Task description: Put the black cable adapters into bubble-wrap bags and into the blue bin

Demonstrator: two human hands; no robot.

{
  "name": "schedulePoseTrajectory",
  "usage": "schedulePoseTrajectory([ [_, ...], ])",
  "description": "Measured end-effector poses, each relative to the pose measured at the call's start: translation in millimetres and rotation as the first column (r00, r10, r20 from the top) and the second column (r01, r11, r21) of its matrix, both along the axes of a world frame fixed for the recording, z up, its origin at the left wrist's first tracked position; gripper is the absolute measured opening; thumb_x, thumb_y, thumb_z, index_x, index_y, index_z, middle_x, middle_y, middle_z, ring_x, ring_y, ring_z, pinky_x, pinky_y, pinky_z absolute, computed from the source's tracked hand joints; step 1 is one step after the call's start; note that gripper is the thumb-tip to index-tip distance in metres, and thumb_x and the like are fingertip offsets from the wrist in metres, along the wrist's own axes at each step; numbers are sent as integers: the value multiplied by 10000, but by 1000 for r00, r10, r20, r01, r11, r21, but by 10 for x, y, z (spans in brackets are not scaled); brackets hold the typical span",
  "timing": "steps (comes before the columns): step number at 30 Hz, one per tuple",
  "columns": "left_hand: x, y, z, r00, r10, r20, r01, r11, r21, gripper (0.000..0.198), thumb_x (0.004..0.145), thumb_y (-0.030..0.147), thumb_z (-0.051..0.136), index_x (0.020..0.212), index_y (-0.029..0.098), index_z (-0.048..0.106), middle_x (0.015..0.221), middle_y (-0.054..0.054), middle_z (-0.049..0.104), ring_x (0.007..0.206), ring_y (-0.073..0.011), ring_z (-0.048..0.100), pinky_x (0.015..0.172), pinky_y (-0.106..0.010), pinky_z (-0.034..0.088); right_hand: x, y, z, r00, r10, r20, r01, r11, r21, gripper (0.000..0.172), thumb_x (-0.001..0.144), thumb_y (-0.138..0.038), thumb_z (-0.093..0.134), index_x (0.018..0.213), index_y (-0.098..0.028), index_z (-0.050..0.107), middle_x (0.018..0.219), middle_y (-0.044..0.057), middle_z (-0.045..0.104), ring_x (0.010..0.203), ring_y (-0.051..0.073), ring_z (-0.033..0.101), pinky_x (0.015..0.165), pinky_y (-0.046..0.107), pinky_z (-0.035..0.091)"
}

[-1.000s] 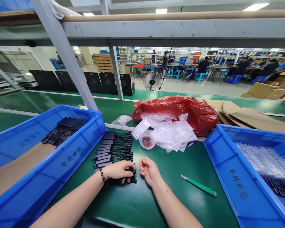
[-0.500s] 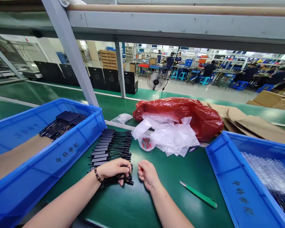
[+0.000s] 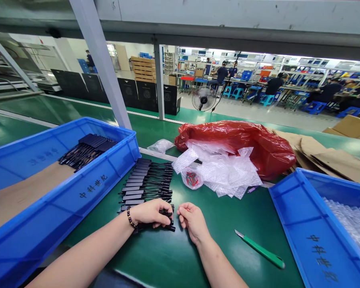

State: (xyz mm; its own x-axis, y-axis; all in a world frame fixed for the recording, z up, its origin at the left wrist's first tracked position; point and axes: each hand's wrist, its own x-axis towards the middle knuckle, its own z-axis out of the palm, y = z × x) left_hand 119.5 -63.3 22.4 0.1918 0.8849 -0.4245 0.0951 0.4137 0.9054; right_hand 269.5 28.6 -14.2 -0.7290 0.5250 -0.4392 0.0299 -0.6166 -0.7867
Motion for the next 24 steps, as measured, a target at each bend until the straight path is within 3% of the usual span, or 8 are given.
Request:
schedulePoseTrajectory([
  [9,24,15,41,1000,-15,-13,16,999,52,158,735,252,490,809,116,518,611,-15,574,369,-37,358,345,-156,280,61,-87,41,991,129,46,-134,984,116,409,595,-455,699,671,-126,468,429,-53,424,313,10,262,304,146,168],
  [14,15,12,6,998,45,-54,-45,999,3,142,648,149,483,788,128,476,621,-4,576,387,-40,390,356,-148,286,71,-136,75,982,184,51,-188,978,89,400,602,-449,693,672,-125,468,394,-68,382,304,3,214,300,148,133],
  [21,17,14,-40,995,88,-54,-90,995,-40,129,624,165,503,741,127,465,612,-14,578,398,-52,435,380,-161,335,51,-225,70,983,172,68,-181,973,143,416,615,-484,665,677,-128,459,375,-87,321,321,2,201,324,146,108],
  [24,22,11,-42,995,83,-63,-85,996,-28,141,653,221,540,715,126,457,612,-19,571,408,-54,437,378,-163,327,33,-265,48,989,138,54,-145,974,172,427,614,-493,657,691,-131,444,457,-62,410,337,-1,235,328,150,121],
])
